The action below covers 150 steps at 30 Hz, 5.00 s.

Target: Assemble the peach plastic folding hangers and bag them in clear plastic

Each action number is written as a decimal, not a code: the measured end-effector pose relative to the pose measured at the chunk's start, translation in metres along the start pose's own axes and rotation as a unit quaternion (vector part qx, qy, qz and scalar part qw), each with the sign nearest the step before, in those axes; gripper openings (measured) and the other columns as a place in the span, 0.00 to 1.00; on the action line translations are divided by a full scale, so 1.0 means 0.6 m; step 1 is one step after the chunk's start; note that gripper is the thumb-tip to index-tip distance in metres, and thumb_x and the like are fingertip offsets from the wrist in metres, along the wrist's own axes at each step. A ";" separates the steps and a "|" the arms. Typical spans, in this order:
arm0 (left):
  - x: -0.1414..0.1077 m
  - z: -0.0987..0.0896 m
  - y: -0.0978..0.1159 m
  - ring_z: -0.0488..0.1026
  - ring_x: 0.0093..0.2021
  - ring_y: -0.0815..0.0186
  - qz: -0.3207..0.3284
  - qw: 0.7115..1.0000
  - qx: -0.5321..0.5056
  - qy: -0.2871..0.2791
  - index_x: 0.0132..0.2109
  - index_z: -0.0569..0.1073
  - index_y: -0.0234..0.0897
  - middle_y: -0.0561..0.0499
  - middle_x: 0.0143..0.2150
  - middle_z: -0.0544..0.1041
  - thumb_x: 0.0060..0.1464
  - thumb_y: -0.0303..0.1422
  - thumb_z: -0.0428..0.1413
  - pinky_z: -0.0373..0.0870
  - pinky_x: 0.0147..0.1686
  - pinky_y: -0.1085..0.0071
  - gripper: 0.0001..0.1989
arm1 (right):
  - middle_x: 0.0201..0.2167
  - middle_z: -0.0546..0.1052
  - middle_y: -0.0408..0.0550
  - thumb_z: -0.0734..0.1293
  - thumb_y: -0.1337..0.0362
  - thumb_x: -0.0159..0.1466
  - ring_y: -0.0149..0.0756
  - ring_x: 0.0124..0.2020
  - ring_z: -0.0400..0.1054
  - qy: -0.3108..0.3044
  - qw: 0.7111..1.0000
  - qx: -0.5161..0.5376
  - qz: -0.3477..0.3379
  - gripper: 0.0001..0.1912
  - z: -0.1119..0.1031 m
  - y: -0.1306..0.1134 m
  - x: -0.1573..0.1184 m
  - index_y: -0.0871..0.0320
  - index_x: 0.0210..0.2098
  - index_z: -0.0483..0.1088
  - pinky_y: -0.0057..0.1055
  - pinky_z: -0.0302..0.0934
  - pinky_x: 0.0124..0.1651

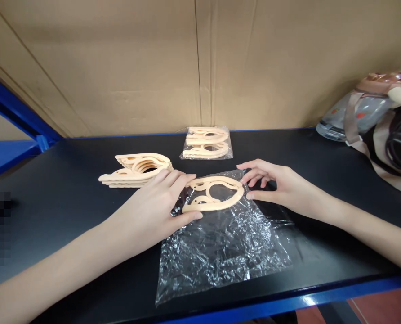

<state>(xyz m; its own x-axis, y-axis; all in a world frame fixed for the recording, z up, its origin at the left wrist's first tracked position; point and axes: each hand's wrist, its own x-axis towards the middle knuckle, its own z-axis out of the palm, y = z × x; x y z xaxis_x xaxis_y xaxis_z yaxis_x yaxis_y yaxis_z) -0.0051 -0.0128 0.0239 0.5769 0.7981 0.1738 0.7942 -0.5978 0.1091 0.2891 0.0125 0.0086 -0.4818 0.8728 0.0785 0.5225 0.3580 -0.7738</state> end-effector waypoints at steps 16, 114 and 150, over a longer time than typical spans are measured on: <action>0.004 0.000 -0.002 0.70 0.57 0.53 -0.002 0.993 -0.108 -0.051 0.64 0.63 0.41 0.45 0.60 0.72 0.56 0.48 0.59 0.67 0.56 0.58 0.33 | 0.35 0.82 0.46 0.72 0.53 0.59 0.40 0.37 0.76 -0.077 0.994 0.066 0.045 0.29 -0.023 -0.010 0.002 0.55 0.56 0.65 0.39 0.67 0.43; -0.006 -0.001 0.070 0.72 0.51 0.56 0.127 0.963 -0.225 0.080 0.55 0.58 0.42 0.46 0.54 0.68 0.46 0.33 0.60 0.74 0.47 0.61 0.30 | 0.58 0.72 0.55 0.70 0.49 0.61 0.47 0.59 0.65 0.069 0.912 -0.272 -0.300 0.39 0.042 -0.086 -0.058 0.55 0.65 0.55 0.44 0.64 0.55; 0.008 0.022 -0.022 0.44 0.73 0.56 0.124 0.982 -0.123 -0.076 0.71 0.53 0.51 0.53 0.74 0.50 0.70 0.42 0.42 0.45 0.70 0.51 0.25 | 0.48 0.80 0.50 0.72 0.59 0.51 0.56 0.46 0.75 0.030 0.869 -0.466 -0.163 0.44 -0.097 -0.016 -0.104 0.44 0.67 0.57 0.46 0.70 0.40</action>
<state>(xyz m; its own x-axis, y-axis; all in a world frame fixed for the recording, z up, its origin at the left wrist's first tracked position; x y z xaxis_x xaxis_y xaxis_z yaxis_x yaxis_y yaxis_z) -0.0104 -0.0004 0.0106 0.7831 0.6170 0.0780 0.5670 -0.7599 0.3180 0.3550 -0.0263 0.0477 -0.6877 0.6806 0.2527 0.7220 0.6777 0.1395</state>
